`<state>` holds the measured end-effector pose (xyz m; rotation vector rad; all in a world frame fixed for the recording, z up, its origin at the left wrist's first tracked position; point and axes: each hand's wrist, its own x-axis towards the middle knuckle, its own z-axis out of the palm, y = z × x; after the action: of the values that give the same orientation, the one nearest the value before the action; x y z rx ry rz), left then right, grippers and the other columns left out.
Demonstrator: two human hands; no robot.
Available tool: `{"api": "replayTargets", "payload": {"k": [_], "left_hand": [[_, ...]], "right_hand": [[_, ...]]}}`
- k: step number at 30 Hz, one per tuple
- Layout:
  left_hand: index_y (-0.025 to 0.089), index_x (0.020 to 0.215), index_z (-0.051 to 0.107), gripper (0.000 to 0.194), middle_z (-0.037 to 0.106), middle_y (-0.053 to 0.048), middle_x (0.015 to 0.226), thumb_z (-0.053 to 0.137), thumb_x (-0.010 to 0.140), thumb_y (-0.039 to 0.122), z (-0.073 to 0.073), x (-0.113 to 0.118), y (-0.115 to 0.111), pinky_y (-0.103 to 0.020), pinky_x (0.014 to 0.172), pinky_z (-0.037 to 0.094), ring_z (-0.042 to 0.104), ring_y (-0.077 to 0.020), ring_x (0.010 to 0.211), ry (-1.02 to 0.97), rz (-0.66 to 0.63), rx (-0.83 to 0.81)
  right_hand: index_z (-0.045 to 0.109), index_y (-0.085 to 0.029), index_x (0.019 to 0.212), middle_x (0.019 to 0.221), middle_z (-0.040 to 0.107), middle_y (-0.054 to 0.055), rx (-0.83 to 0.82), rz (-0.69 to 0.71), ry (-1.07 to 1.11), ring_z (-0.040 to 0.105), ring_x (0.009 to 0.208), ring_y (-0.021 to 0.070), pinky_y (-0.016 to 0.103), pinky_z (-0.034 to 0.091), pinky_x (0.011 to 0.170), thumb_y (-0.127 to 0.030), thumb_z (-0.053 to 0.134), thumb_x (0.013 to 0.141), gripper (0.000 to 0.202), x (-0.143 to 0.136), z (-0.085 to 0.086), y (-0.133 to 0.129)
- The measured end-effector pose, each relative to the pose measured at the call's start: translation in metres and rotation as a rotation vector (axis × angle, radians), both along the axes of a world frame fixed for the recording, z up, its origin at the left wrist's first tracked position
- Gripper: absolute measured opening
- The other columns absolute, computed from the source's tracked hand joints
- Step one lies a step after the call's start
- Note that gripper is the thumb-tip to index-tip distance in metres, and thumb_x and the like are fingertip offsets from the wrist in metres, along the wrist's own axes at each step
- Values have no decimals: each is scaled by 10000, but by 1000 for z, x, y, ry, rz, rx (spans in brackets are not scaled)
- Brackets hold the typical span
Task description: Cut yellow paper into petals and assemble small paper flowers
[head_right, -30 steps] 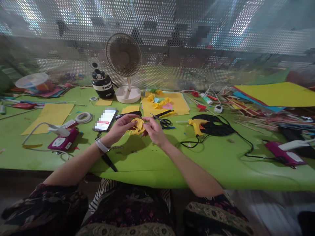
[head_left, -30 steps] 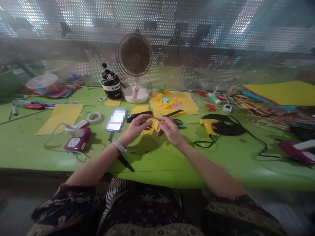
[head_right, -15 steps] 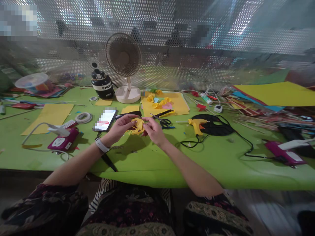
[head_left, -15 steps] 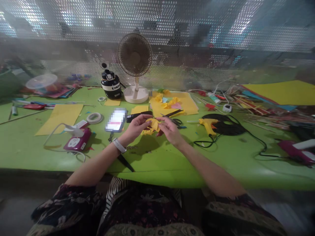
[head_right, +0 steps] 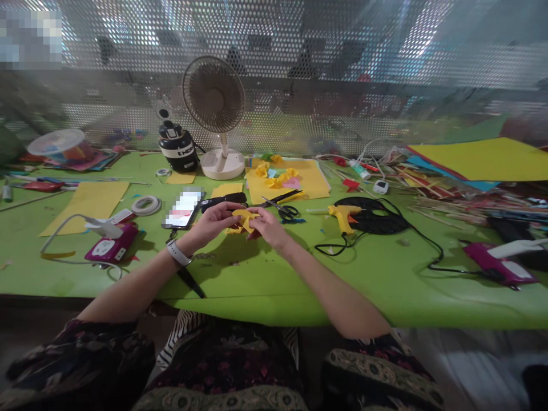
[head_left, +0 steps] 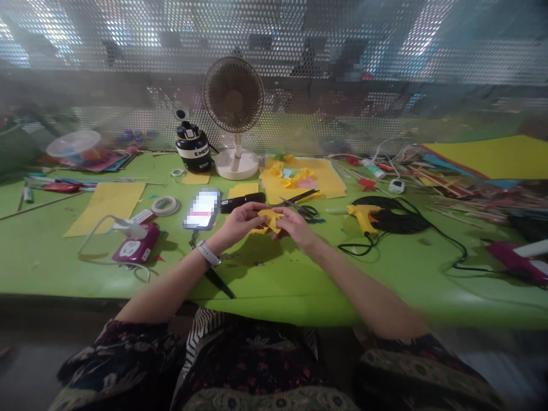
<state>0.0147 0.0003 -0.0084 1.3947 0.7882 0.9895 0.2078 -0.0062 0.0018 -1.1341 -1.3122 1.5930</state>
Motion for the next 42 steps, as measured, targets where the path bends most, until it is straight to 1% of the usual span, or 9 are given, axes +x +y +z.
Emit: {"api": "replayTargets", "payload": {"k": [3, 9, 14, 24, 28, 31, 34, 39, 42], "left_hand": [[154, 1248, 621, 531, 733, -65, 894, 820, 772, 281, -3, -4, 3, -328, 787, 566, 707, -155, 812, 29, -111, 26], [132, 1294, 589, 623, 713, -62, 879, 831, 750, 315, -5, -6, 3, -350, 752, 561, 681, -155, 768, 179, -64, 40], [149, 1356, 545, 724, 695, -50, 921, 850, 716, 298, -6, -9, 6, -325, 737, 547, 651, -140, 775, 202, -108, 99], [124, 1268, 593, 624, 610, 18, 702, 837, 733, 334, 5, -11, 2, -245, 553, 416, 541, -105, 608, 384, -72, 157], [119, 1286, 569, 690, 527, 71, 607, 859, 696, 327, 0, -16, 0, -217, 492, 320, 468, -79, 531, 402, -41, 145], [126, 1314, 535, 728, 581, 56, 647, 856, 692, 325, -6, -20, -1, -217, 520, 379, 528, -90, 564, 381, -41, 77], [145, 1319, 522, 739, 654, 22, 729, 859, 686, 321, -8, -21, -3, -241, 580, 460, 604, -113, 633, 371, -91, 34], [141, 1231, 589, 591, 699, -37, 845, 838, 718, 294, -12, -20, -4, -297, 673, 537, 656, -131, 718, 347, -171, 27], [136, 1189, 621, 540, 688, -41, 870, 838, 713, 271, -16, -19, -3, -296, 696, 535, 645, -125, 741, 313, -175, 71]], "right_hand": [[625, -178, 1023, 738, 710, 3, -78, 7, 1, 630, 531, 117, 222, 525, 488, -138, 576, 790, 241, 1, -2, 2], [621, -170, 969, 684, 724, 11, -122, 103, -36, 587, 430, 86, 166, 398, 398, -151, 548, 831, 158, -1, -9, 4], [587, -165, 864, 602, 685, -9, -157, 99, -30, 543, 369, 75, 166, 336, 366, -116, 528, 814, 92, -3, -7, 3], [565, -163, 751, 571, 659, -14, -180, 186, -79, 559, 387, 63, 141, 325, 355, -79, 549, 834, 119, -9, -7, 0], [596, -158, 812, 639, 699, 4, -184, 259, -81, 619, 436, 79, 144, 398, 383, -64, 529, 843, 120, -9, -6, 0], [596, -170, 895, 649, 703, 10, -188, 292, -86, 652, 465, 115, 174, 449, 409, -97, 496, 869, 127, -8, -8, 2], [619, -171, 983, 652, 702, 14, -104, 288, -176, 650, 476, 127, 192, 445, 418, -170, 491, 916, 145, -8, -9, 1], [707, -151, 944, 822, 733, 55, 349, 159, -381, 644, 657, 138, 241, 486, 569, -265, 630, 872, 155, -9, -10, -9], [716, -153, 896, 781, 710, 42, 506, 148, -445, 603, 661, 146, 283, 485, 632, -304, 640, 854, 174, -8, -12, -10]]}}
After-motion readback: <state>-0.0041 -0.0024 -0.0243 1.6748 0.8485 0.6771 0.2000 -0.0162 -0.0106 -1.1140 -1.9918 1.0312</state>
